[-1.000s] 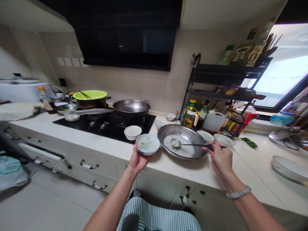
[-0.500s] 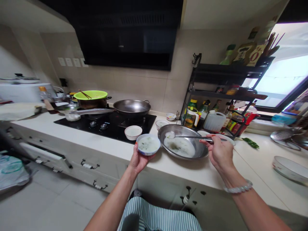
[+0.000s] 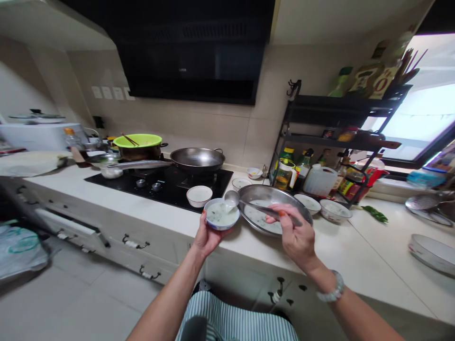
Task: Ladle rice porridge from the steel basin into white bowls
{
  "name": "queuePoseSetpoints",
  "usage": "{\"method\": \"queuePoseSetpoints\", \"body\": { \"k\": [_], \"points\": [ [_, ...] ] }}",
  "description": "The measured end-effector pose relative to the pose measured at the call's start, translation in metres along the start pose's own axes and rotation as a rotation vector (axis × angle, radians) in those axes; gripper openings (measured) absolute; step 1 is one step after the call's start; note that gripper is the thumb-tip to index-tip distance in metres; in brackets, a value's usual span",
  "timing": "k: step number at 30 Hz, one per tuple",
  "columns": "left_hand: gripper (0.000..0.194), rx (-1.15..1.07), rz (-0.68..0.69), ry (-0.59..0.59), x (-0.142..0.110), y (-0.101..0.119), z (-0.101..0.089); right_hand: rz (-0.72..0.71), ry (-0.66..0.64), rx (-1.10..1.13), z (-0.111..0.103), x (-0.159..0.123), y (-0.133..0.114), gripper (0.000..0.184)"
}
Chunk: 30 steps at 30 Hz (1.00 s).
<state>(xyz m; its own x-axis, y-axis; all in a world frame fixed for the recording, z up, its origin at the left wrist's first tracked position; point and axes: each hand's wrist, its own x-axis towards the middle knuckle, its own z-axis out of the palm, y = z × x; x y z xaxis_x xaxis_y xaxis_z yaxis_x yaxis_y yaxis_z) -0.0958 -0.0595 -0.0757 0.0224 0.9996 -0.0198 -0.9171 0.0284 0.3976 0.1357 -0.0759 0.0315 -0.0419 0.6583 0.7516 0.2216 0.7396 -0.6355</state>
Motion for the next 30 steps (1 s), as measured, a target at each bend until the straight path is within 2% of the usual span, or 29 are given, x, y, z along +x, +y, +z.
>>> {"method": "queuePoseSetpoints", "body": {
  "k": [3, 5, 7, 11, 13, 17, 20, 23, 26, 30],
  "points": [
    [0.061, 0.001, -0.004, -0.001, 0.000, 0.000, -0.001, -0.157, -0.107, 0.014, -0.002, -0.008, -0.004, 0.014],
    [0.060, 0.006, -0.001, 0.000, 0.000, 0.000, -0.001, -0.166, -0.087, 0.025, -0.003, -0.009, -0.005, 0.014],
    [0.060, 0.009, -0.001, 0.000, 0.000, 0.001, -0.001, -0.070, 0.013, 0.022, -0.004, -0.007, -0.002, 0.016],
    [0.061, 0.006, -0.011, -0.002, 0.000, 0.001, 0.000, 0.232, 0.264, 0.089, -0.016, 0.004, 0.019, 0.027],
    [0.061, 0.004, -0.011, -0.006, -0.001, 0.002, 0.001, 0.286, 0.350, 0.104, -0.027, 0.009, 0.033, 0.032],
    [0.061, 0.006, -0.017, -0.004, -0.001, 0.001, 0.002, 0.326, 0.332, -0.087, -0.051, 0.010, 0.052, 0.034],
    [0.061, 0.012, -0.004, 0.015, -0.001, 0.001, 0.002, 0.275, 0.269, -0.270, -0.065, 0.005, 0.056, 0.032],
    [0.065, 0.011, -0.002, 0.015, 0.000, 0.000, 0.001, 0.248, 0.233, -0.357, -0.071, -0.002, 0.059, 0.030],
    [0.068, 0.008, -0.003, 0.002, 0.001, 0.000, -0.001, 0.277, 0.253, -0.329, -0.072, -0.005, 0.064, 0.029],
    [0.068, 0.014, -0.011, 0.007, 0.001, 0.000, -0.001, 0.424, 0.376, -0.116, -0.069, -0.004, 0.076, 0.026]
  ]
}}
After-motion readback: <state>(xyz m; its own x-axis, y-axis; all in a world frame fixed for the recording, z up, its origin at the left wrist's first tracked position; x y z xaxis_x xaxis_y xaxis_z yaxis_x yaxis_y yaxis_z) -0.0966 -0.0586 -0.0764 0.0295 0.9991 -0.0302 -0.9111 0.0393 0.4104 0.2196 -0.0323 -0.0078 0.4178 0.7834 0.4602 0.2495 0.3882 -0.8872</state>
